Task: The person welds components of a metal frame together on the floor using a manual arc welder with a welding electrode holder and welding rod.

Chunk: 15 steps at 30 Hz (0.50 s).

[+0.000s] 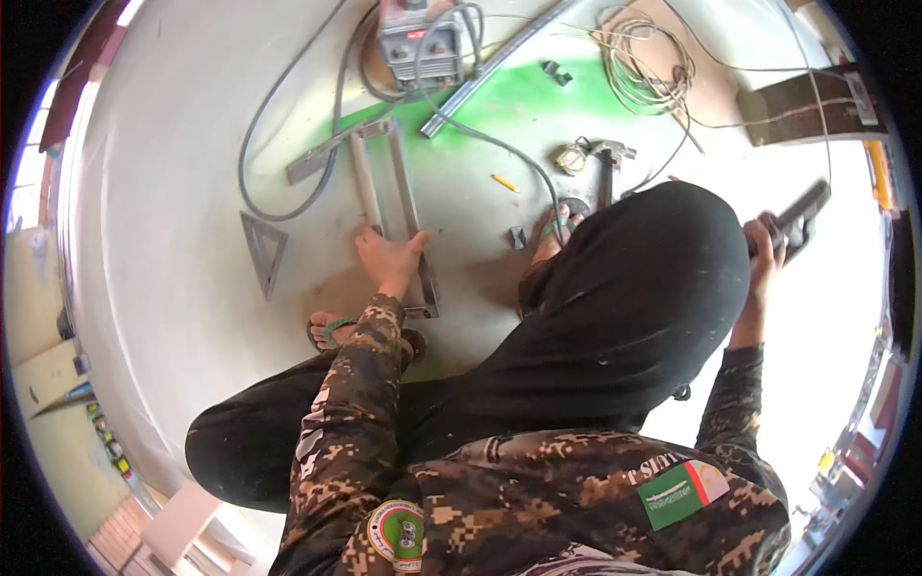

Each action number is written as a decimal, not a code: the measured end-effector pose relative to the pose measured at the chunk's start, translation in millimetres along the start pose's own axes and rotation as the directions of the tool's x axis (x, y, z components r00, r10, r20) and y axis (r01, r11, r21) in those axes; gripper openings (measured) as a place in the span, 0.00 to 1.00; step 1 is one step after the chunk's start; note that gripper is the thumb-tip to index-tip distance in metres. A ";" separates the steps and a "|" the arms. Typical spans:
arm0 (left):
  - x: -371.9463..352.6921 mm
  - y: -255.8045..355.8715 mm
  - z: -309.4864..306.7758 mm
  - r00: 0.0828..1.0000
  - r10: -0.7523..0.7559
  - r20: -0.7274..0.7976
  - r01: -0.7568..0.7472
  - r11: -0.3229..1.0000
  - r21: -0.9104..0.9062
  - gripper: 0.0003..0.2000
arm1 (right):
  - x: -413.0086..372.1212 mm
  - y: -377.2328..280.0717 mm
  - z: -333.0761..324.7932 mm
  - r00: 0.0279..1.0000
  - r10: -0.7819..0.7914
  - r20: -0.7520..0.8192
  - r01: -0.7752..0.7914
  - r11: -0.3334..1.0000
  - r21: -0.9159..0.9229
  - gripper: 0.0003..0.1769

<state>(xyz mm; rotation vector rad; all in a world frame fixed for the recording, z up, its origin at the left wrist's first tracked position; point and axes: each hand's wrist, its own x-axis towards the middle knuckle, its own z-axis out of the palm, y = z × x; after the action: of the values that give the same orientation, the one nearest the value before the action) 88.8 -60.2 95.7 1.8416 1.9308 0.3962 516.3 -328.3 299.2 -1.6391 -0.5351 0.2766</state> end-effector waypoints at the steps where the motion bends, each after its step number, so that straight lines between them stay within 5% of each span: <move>1: 2.6 -2.6 0.5 0.999 0.019 -0.033 -0.020 1.000 -0.007 0.49 | -14.1 16.3 -15.3 0.994 0.032 -0.100 -0.019 0.991 0.131 0.10; 3: 8.7 -10.4 5.2 0.991 0.078 -0.109 -0.077 0.997 0.013 0.47 | -40.2 61.0 -59.4 0.964 0.194 -0.182 -0.097 0.893 0.440 0.12; 7: 63.3 -23.1 -11.8 0.896 0.334 -0.293 -0.330 0.942 0.064 0.37 | -74.6 120.9 -108.3 0.703 0.535 -0.469 -0.153 0.757 0.635 0.13; 15: 203.6 -59.6 -247.0 0.774 0.591 -0.228 -0.489 0.786 0.379 0.44 | -131.0 247.9 -239.2 0.486 0.727 -0.486 -0.214 0.638 0.740 0.14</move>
<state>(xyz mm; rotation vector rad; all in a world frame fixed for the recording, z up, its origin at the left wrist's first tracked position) -89.2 160.7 255.5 2.7067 1.6767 0.6675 562.6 -616.4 74.0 -1.0695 0.6969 0.1287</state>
